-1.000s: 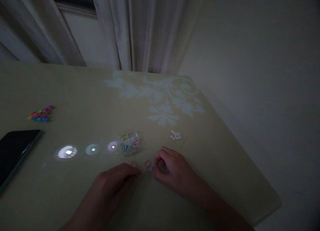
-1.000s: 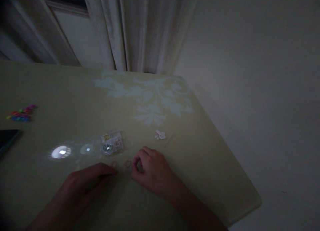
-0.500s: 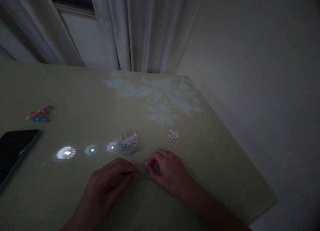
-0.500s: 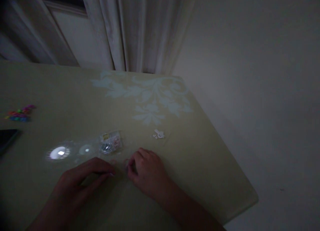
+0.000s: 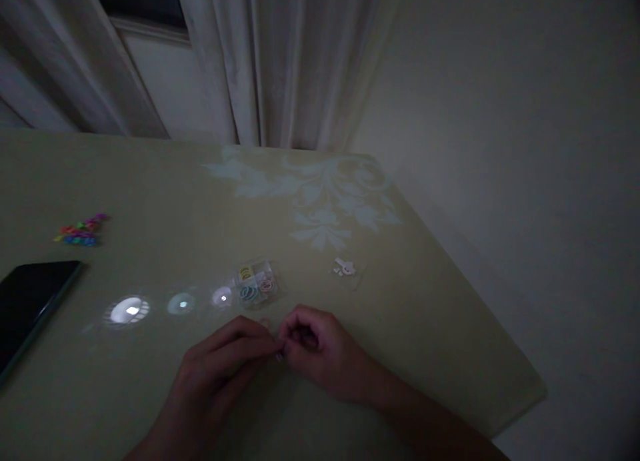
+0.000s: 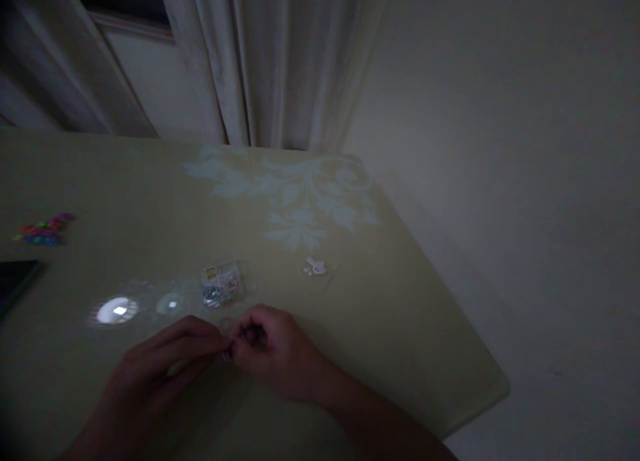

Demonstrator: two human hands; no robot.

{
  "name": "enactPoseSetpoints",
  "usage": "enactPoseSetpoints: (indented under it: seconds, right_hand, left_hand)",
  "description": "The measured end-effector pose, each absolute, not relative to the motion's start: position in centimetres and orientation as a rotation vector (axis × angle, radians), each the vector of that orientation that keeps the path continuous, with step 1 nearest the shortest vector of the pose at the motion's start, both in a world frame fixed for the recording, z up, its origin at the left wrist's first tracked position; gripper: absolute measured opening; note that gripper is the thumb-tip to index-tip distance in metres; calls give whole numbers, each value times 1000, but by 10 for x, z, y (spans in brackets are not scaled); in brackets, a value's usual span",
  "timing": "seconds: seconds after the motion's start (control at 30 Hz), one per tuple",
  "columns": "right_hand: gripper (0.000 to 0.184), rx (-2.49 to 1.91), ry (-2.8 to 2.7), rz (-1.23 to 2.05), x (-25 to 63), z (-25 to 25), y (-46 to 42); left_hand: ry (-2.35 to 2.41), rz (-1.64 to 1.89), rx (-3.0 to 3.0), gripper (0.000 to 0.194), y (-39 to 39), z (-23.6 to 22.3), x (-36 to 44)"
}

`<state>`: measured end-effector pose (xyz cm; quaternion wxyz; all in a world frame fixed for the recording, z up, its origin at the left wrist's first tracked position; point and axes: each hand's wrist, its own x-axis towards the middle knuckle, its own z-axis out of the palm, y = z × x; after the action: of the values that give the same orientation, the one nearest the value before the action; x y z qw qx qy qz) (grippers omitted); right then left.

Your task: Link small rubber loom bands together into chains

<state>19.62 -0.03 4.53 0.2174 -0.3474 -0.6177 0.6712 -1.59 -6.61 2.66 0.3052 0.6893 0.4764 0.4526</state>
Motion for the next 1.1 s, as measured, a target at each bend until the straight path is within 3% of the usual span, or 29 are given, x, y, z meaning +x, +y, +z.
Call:
enactPoseSetpoints:
  seconds: [0.07,0.27,0.47,0.8,1.03,1.1]
  right_hand:
    - [14,-983,-1666,1855,195,43,2]
    - [9,-1196,-2082,1088,198,34,17]
    - [5,-1243,-2504,749,191,28,14]
    - [13,-1153,-2415,859,164,28,12]
    - [7,-1216,-2636,600,164,23,9]
    - [6,-1180,-2572,686,166,24,9]
  left_hand:
    - [1294,1211,1842,28,-65,29,-17]
    - [1574,1327,1607,13,-62,41,-16]
    - [1710,1452,1285,11,-59,49,-21]
    - [1656,1530,1356,9,-54,37,-27]
    - [1595,1488,1343,8,-51,41,-25]
    - [1526,1480,1426,9,-49,42,-27]
